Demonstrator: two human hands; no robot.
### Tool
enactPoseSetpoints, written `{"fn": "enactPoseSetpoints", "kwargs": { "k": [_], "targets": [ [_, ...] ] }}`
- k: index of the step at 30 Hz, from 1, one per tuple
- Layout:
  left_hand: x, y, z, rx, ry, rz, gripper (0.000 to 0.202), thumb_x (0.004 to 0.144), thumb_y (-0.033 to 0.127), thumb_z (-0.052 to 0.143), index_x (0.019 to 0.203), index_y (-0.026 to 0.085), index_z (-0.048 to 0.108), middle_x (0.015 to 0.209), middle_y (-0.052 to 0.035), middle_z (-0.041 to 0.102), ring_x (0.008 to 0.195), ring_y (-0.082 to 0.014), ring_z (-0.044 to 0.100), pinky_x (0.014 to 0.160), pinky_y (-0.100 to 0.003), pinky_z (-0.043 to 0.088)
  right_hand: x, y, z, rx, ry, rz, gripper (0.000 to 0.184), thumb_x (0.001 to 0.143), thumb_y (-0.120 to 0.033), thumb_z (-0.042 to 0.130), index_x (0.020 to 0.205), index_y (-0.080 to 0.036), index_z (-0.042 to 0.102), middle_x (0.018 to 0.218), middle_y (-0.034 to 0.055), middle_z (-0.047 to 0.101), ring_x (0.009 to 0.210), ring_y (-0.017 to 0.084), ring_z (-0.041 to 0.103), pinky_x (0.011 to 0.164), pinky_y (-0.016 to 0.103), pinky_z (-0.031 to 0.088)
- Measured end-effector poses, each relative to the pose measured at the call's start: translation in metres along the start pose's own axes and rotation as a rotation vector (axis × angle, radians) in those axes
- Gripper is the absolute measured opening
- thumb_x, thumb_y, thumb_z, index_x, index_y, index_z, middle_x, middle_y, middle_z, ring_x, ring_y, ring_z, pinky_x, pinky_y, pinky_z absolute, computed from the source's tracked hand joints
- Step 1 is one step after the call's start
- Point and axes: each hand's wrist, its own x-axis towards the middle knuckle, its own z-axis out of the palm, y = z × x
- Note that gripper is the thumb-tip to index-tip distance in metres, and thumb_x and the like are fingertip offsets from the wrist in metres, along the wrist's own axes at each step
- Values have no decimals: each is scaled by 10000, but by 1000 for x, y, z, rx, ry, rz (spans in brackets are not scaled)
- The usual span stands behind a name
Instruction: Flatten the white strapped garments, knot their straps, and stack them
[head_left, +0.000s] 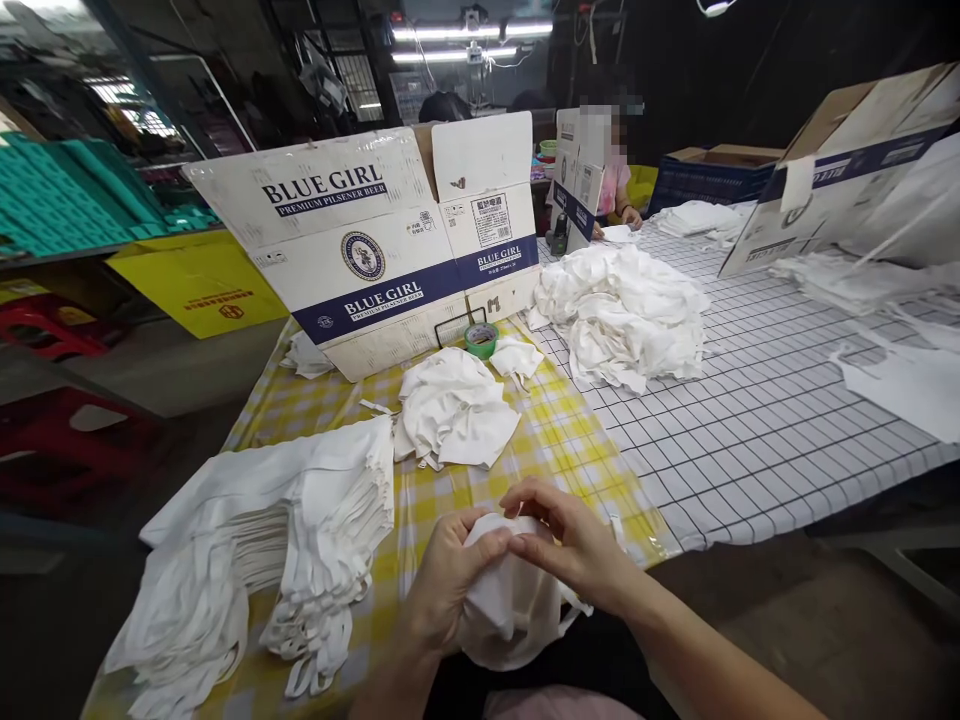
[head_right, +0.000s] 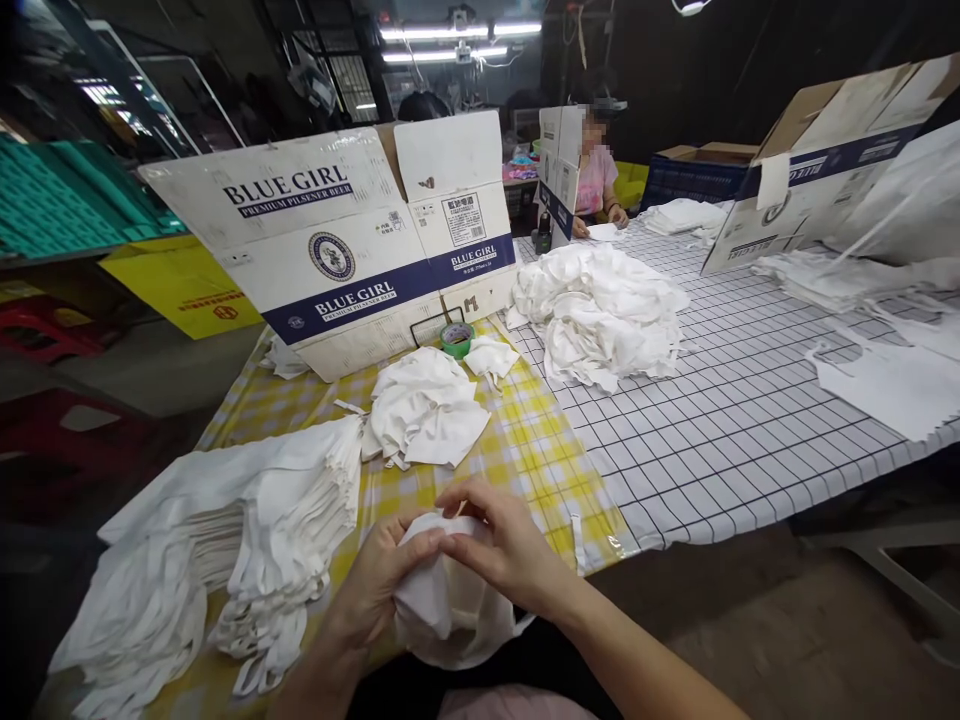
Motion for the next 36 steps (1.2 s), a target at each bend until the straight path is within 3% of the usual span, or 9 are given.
{"fn": "enactPoseSetpoints", "kwargs": {
  "k": [3,11,14,17,20,24,30,36],
  "targets": [
    [0,0,0,2,7,13,249,690,297,697,822,99,622,693,-27,596,569,-90,508,539,-191,385,0,2,0,-175,24,-30,213,791,-362,606,929,-200,589,878,28,591,761,142,514,683,254,390],
    [0,1,-5,40,55,-7,288,658,341,714,762,121,560,597,25,527,484,-63,454,469,-166,336,1,12,4,-324,109,-73,110,827,-276,562,793,-195,629,748,11,597,683,130,527,622,249,369],
    [1,1,-7,107,70,10,335,664,374,703,864,160,541,596,42,531,459,-63,450,450,-163,334,2,13,3,-347,97,-85,154,841,-279,540,760,-186,632,707,7,562,651,122,508,594,246,350],
    [0,5,-5,327,123,85,397,673,382,694,1000,193,570,621,34,567,463,-74,462,439,-164,323,2,15,1,-301,73,-57,207,856,-300,513,717,-177,604,662,-3,522,632,120,490,588,243,347],
    [-2,8,1,545,226,198,274,675,366,692,872,176,677,687,-14,627,578,-123,533,507,-188,377,3,16,-2,-244,50,-5,246,870,-325,485,693,-175,565,648,-14,499,626,116,473,586,239,341],
    [-4,11,6,620,308,271,202,674,359,688,752,175,718,725,-38,676,666,-178,574,574,-217,411,2,14,-3,-210,47,35,292,878,-362,461,670,-170,534,642,-26,470,611,104,442,579,233,326],
    [-4,13,2,682,273,247,219,729,370,631,775,169,706,683,-9,656,636,-151,555,572,-197,402,2,10,-1,-150,23,59,225,806,-402,572,822,-177,578,707,-19,520,651,110,461,577,217,341],
    [-5,15,2,659,197,222,248,772,374,581,801,154,691,705,-16,639,663,-149,541,608,-198,401,3,17,0,-210,82,-22,154,812,-333,577,816,-183,616,744,3,592,694,128,529,635,235,374]
  ]
}}
